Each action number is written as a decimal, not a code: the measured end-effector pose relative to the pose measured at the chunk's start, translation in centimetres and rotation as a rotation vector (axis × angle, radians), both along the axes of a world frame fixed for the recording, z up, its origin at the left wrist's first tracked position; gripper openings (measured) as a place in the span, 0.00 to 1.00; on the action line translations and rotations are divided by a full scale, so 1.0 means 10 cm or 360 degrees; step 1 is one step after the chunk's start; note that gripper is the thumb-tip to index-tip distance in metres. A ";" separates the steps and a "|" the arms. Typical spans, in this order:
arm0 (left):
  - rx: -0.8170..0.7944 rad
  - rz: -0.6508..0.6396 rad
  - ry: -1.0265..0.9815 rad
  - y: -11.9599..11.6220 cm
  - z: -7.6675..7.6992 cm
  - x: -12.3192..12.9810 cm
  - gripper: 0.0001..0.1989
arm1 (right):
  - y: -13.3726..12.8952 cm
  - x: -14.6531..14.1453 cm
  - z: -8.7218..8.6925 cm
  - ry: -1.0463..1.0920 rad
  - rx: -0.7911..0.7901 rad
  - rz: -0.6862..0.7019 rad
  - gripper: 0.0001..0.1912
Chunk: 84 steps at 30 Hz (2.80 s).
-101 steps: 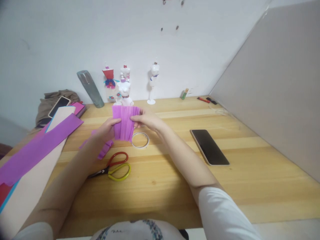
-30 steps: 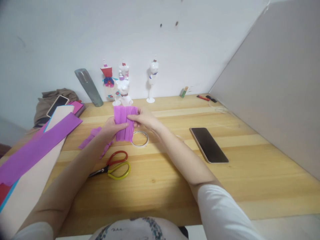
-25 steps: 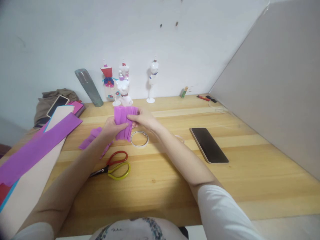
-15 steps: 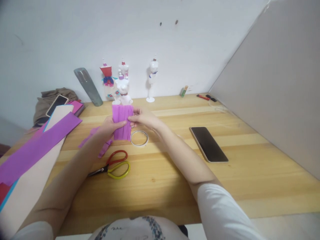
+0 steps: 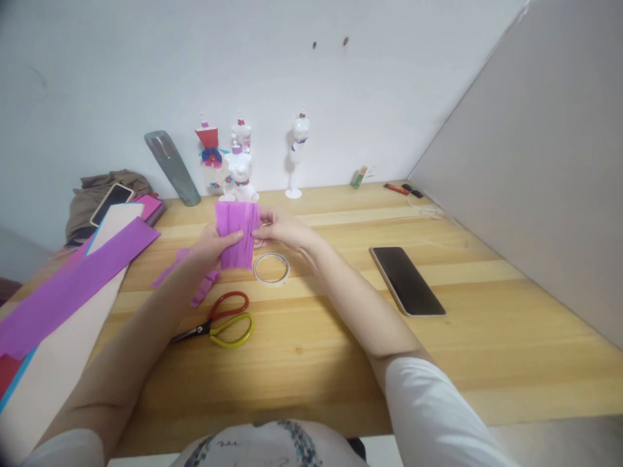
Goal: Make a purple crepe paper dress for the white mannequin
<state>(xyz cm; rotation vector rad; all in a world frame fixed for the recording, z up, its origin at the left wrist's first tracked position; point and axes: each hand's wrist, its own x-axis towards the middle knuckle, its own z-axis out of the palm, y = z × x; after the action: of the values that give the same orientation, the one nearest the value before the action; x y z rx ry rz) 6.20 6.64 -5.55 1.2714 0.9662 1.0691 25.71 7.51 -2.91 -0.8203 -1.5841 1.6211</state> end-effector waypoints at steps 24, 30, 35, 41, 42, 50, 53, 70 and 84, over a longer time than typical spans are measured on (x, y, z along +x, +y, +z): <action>0.0057 0.0067 0.0118 -0.07 0.09 0.06 0.23 | 0.03 0.01 -0.02 -0.0163 -0.0079 -0.0134 0.05; 0.0034 0.0168 0.0089 -0.04 0.05 0.05 0.22 | 0.02 0.01 -0.01 -0.0108 -0.0097 -0.0061 0.09; -0.0071 0.0167 -0.0107 -0.06 0.02 0.10 0.19 | 0.00 -0.04 -0.02 -0.0161 -0.0054 -0.0098 0.11; -0.0212 0.0220 -0.0344 -0.11 0.00 0.19 0.15 | -0.03 -0.08 -0.04 -0.0261 0.0011 -0.0236 0.14; -0.0249 0.0196 -0.0382 -0.11 0.00 0.20 0.15 | -0.03 -0.08 -0.04 -0.0266 0.0007 -0.0228 0.14; -0.0383 0.0036 -0.0419 -0.18 0.05 0.20 0.15 | -0.09 -0.11 -0.10 -0.0293 -0.0051 -0.0327 0.09; -0.0452 0.0027 -0.0376 -0.31 0.09 0.18 0.19 | -0.18 -0.09 -0.17 -0.0081 -0.0214 -0.0284 0.12; -0.0642 0.0024 -0.0477 -0.91 -0.20 0.14 0.24 | -0.70 -0.13 -0.70 0.0200 -0.0462 -0.0195 0.17; -0.0541 -0.0067 -0.0256 -0.95 -0.22 0.03 0.25 | -0.83 -0.19 -0.72 0.0185 -0.0467 -0.0228 0.13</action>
<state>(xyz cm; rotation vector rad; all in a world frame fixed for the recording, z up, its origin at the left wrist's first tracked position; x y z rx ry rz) 6.47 -2.81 -7.75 0.9102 0.9474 0.9139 23.80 -0.78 -10.10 -0.9493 -1.1957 1.7853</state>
